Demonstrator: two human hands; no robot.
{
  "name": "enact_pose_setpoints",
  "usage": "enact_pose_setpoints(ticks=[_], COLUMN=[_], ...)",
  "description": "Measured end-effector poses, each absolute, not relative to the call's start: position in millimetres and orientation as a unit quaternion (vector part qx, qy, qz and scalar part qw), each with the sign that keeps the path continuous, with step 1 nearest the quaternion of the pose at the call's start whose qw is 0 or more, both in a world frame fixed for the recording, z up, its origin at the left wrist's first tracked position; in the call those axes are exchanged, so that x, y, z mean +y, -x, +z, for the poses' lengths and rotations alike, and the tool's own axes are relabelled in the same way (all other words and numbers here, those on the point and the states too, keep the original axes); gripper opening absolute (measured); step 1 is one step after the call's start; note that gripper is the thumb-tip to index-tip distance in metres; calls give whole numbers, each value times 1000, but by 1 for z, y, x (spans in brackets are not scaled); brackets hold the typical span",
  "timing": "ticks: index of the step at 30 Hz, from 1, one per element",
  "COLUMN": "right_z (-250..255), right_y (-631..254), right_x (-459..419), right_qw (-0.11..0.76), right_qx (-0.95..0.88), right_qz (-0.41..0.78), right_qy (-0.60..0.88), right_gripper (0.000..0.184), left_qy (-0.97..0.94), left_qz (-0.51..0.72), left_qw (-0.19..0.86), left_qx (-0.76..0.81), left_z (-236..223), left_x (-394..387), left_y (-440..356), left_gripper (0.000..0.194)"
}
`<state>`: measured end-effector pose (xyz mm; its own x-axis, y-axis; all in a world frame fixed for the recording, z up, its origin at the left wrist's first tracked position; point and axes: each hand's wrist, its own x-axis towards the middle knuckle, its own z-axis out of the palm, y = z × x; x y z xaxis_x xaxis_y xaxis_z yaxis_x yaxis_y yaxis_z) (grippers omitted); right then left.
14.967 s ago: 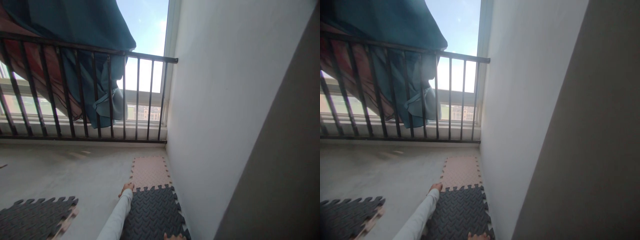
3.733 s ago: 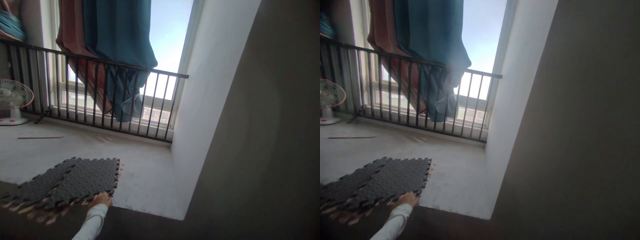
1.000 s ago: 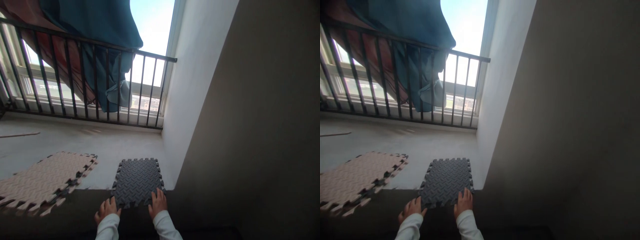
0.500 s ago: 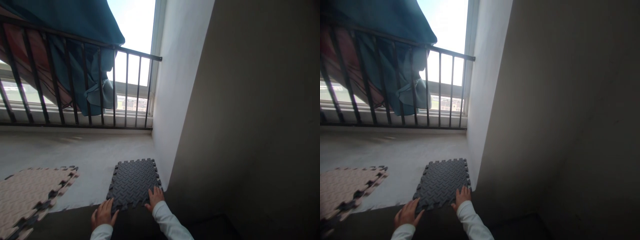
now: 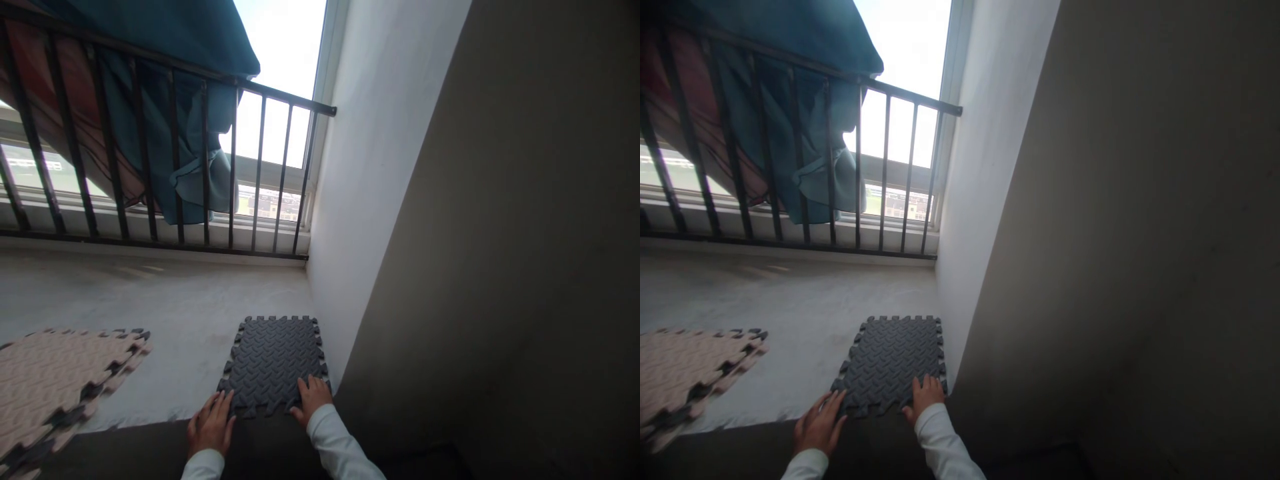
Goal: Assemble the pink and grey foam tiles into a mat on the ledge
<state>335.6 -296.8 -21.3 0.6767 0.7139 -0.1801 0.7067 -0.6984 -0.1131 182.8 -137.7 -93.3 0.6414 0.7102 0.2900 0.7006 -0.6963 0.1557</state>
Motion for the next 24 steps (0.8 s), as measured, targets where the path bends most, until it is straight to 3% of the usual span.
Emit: enact_pose_setpoints(ticks=[7,12,24], right_z=[-33,-35,-16], right_y=[-342,-345,-355], right_x=[-292,-297,-295], right_qw=[-17,-2,27], right_qx=[-426,-443,-384], right_qz=[96,98,105], right_qy=[900,891,917], right_gripper=[68,58,57], left_qy=[-895,-895,-896], left_qz=[161,156,169], left_qw=[25,32,46], left_qx=[415,417,408], left_z=[-91,-89,-85], left_x=[-142,-145,-141], left_y=[-182,-182,-187], left_gripper=[39,37,40])
